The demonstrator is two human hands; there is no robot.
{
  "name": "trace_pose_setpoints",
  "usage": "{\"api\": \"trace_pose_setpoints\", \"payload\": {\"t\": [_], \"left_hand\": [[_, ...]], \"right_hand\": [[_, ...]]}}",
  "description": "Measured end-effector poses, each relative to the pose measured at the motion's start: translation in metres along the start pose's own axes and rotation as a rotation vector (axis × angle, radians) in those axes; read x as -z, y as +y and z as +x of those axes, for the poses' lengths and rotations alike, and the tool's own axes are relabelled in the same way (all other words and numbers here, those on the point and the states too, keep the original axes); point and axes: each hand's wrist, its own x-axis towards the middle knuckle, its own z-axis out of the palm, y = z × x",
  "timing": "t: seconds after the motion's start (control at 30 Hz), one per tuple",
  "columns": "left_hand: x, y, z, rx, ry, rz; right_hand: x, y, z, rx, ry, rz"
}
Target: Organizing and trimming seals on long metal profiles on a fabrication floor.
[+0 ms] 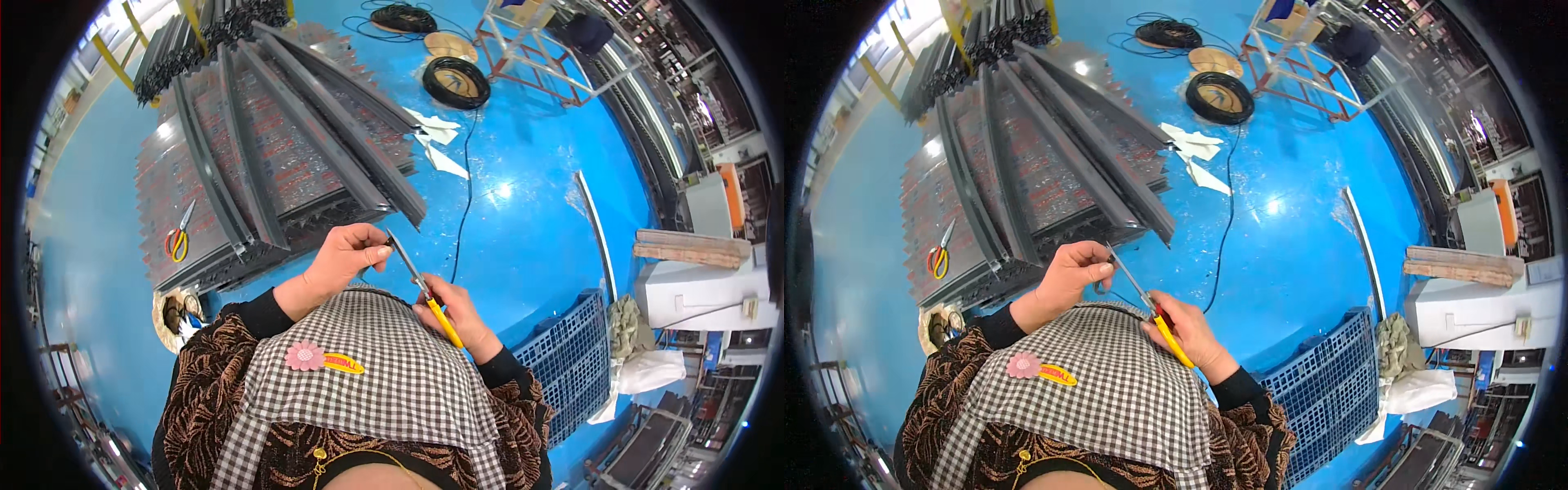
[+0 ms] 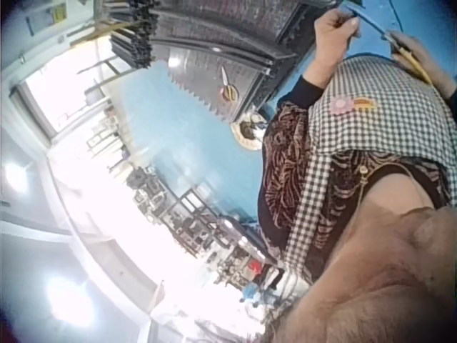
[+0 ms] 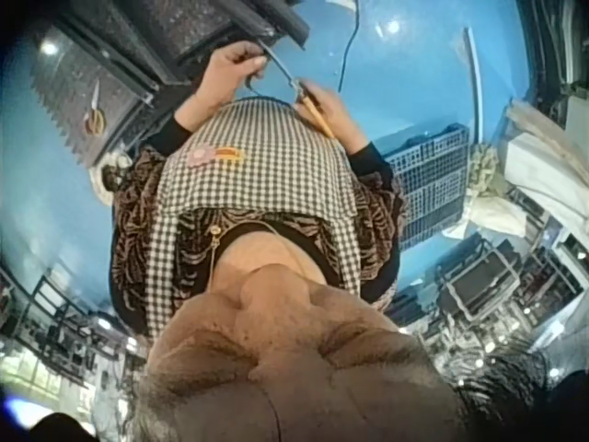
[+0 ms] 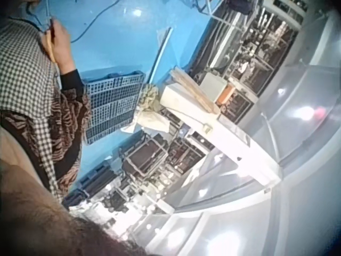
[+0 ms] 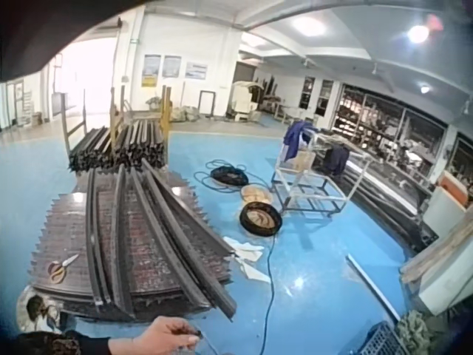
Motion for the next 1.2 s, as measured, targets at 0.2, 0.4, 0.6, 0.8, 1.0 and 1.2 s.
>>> {"api": "trace_pose_setpoints", "payload": {"t": [0.2,0.4,0.6,0.8,1.0,1.2], "left_hand": [[-0.042,-0.007,0.004,-0.018,-0.032,0.105],[-0.055,-0.018,0.014,-0.016,-0.003,0.120],[-0.042,-0.027,0.022,-0.047,0.097,-0.048],[0.002,-0.035,0.028,-0.062,0.208,-0.228],[0.069,-0.020,0.025,-0.085,0.367,-0.371],[0.149,-0.016,0.022,0.025,0.658,-0.409]], "right_hand": [[0.006,0.008,-0.038,-0.049,0.073,0.077],[0.003,0.026,-0.043,-0.065,0.196,0.144],[-0.004,0.061,-0.009,-0.095,0.238,-0.039],[-0.033,0.097,0.072,-0.109,0.067,-0.338],[-0.075,0.087,0.164,-0.034,-0.051,-0.154],[-0.149,0.118,0.271,-0.122,-0.273,-0.422]]}}
